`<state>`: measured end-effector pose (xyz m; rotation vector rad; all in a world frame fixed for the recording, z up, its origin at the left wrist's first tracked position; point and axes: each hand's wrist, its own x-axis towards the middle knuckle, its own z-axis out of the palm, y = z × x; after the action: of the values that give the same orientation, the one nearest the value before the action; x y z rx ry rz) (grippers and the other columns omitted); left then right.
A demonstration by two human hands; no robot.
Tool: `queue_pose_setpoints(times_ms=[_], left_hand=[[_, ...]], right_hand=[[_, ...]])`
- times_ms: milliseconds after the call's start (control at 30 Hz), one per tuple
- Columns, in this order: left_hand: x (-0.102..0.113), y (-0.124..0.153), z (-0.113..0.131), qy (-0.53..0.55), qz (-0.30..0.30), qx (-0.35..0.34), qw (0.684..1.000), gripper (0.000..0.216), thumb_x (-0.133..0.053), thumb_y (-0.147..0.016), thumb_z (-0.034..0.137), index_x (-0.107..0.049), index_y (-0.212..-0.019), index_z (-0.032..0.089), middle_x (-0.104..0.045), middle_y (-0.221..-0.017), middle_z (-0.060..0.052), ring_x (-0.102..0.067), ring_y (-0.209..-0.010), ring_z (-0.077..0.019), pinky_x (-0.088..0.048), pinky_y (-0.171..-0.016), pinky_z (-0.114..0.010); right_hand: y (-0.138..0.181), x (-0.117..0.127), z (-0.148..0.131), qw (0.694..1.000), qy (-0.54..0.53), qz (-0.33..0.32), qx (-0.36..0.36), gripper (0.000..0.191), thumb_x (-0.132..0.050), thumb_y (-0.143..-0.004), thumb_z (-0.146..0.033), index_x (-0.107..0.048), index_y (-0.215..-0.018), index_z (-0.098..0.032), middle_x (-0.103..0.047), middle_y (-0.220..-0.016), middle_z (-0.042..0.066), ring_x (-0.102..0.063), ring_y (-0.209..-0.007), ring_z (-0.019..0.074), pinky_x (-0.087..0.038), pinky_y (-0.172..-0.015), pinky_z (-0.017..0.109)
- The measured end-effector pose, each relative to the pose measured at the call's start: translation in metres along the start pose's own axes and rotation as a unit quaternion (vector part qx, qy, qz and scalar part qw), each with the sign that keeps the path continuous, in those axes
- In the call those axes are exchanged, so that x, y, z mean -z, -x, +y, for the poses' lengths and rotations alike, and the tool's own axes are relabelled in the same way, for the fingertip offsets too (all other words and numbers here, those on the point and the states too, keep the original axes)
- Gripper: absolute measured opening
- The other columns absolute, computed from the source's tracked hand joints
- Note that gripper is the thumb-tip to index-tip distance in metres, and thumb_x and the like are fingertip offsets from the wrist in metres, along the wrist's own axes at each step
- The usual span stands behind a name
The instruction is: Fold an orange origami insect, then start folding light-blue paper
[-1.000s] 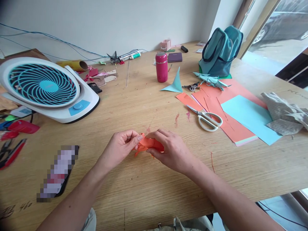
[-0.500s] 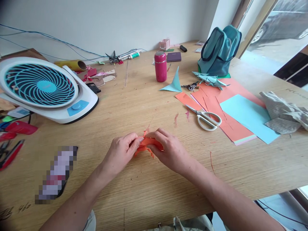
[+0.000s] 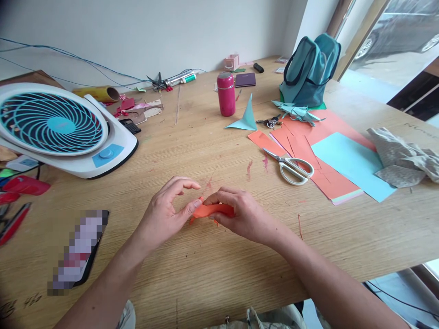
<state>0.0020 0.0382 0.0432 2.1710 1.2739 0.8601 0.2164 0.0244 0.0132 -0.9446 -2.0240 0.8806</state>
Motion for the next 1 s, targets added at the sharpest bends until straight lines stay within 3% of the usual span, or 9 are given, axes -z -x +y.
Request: queue_pose_setpoints(times_ms=[67,167,300,400,467,567,700,833,1000], left_hand=[[0.002,0.0,0.002,0.039,-0.07,0.01,0.997,0.015,-0.068,-0.088,0.023,-0.068,-0.104,0.022,-0.072,-0.108,-0.004,-0.066,-0.103,-0.0204,-0.05,-0.091,-0.033],[0.005,0.001,0.005,0.101,-0.146,0.069,0.982,0.009,-0.068,-0.089,0.025,-0.07,-0.098,0.023,-0.074,-0.098,0.0,-0.068,-0.093,-0.0176,-0.051,-0.084,-0.028],[0.008,0.002,0.009,0.139,-0.093,0.106,0.98,0.005,-0.063,-0.091,0.024,-0.067,-0.088,0.021,-0.072,-0.087,0.001,-0.067,-0.083,-0.0151,-0.051,-0.081,-0.027],[0.009,0.003,0.013,0.162,-0.05,0.125,0.978,0.005,-0.061,-0.089,0.022,-0.063,-0.084,0.02,-0.068,-0.08,0.0,-0.064,-0.075,-0.0137,-0.051,-0.07,-0.025],[0.007,0.004,0.017,0.188,-0.058,0.137,0.971,0.002,-0.062,-0.087,0.02,-0.062,-0.085,0.02,-0.067,-0.08,0.0,-0.065,-0.074,-0.0135,-0.052,-0.068,-0.024],[0.003,0.008,0.024,0.211,-0.08,0.143,0.964,0.008,-0.066,-0.085,0.019,-0.065,-0.092,0.021,-0.071,-0.086,-0.001,-0.068,-0.081,-0.0149,-0.054,-0.075,-0.026],[-0.003,0.012,0.031,0.2,-0.091,0.133,0.967,0.01,-0.066,-0.085,0.018,-0.068,-0.094,0.021,-0.072,-0.084,0.0,-0.067,-0.079,-0.0149,-0.053,-0.077,-0.027],[-0.007,0.014,0.034,0.201,-0.092,0.114,0.969,0.021,-0.061,-0.087,0.015,-0.066,-0.105,0.023,-0.072,-0.088,0.0,-0.066,-0.076,-0.0138,-0.053,-0.074,-0.026],[-0.009,0.016,0.035,0.168,-0.093,0.088,0.977,0.029,-0.058,-0.088,0.013,-0.065,-0.113,0.025,-0.069,-0.087,0.001,-0.062,-0.072,-0.0126,-0.051,-0.07,-0.025]], right_hand=[[0.001,0.003,0.0,0.999,-0.03,-0.025,0.003,0.027,-0.071,-0.087,-0.01,-0.07,-0.111,-0.022,-0.074,-0.1,0.003,-0.07,-0.086,0.0147,-0.053,-0.076,0.026],[0.002,0.008,0.0,0.997,-0.075,-0.024,-0.013,0.026,-0.071,-0.089,-0.015,-0.07,-0.114,-0.023,-0.076,-0.104,0.003,-0.072,-0.089,0.0161,-0.056,-0.079,0.028],[0.001,0.011,0.004,0.985,-0.145,0.072,-0.054,0.023,-0.073,-0.09,-0.028,-0.07,-0.112,-0.022,-0.075,-0.104,0.005,-0.072,-0.092,0.0187,-0.06,-0.08,0.031],[-0.002,0.01,0.009,0.955,-0.248,0.149,-0.069,0.023,-0.077,-0.086,-0.035,-0.07,-0.102,-0.021,-0.074,-0.092,0.005,-0.072,-0.076,0.0158,-0.062,-0.069,0.029],[-0.004,0.006,0.008,0.938,-0.294,0.168,-0.074,0.022,-0.08,-0.084,-0.035,-0.069,-0.099,-0.022,-0.072,-0.083,0.002,-0.069,-0.069,0.0138,-0.062,-0.064,0.027],[-0.004,-0.001,0.004,0.926,-0.323,0.18,-0.068,0.024,-0.079,-0.085,-0.031,-0.067,-0.104,-0.023,-0.069,-0.078,0.0,-0.067,-0.068,0.013,-0.061,-0.062,0.025],[0.001,-0.01,-0.003,0.928,-0.308,0.207,-0.042,0.03,-0.075,-0.089,-0.025,-0.061,-0.116,-0.027,-0.065,-0.078,-0.002,-0.063,-0.069,0.0126,-0.057,-0.063,0.026],[0.005,-0.013,-0.004,0.948,-0.195,0.251,-0.003,0.022,-0.072,-0.09,-0.019,-0.063,-0.109,-0.027,-0.066,-0.087,0.0,-0.062,-0.075,0.0147,-0.055,-0.068,0.03],[0.006,-0.011,-0.005,0.968,-0.115,0.221,0.009,0.02,-0.068,-0.093,-0.018,-0.069,-0.11,-0.026,-0.067,-0.087,0.002,-0.061,-0.075,0.0156,-0.052,-0.071,0.033]])
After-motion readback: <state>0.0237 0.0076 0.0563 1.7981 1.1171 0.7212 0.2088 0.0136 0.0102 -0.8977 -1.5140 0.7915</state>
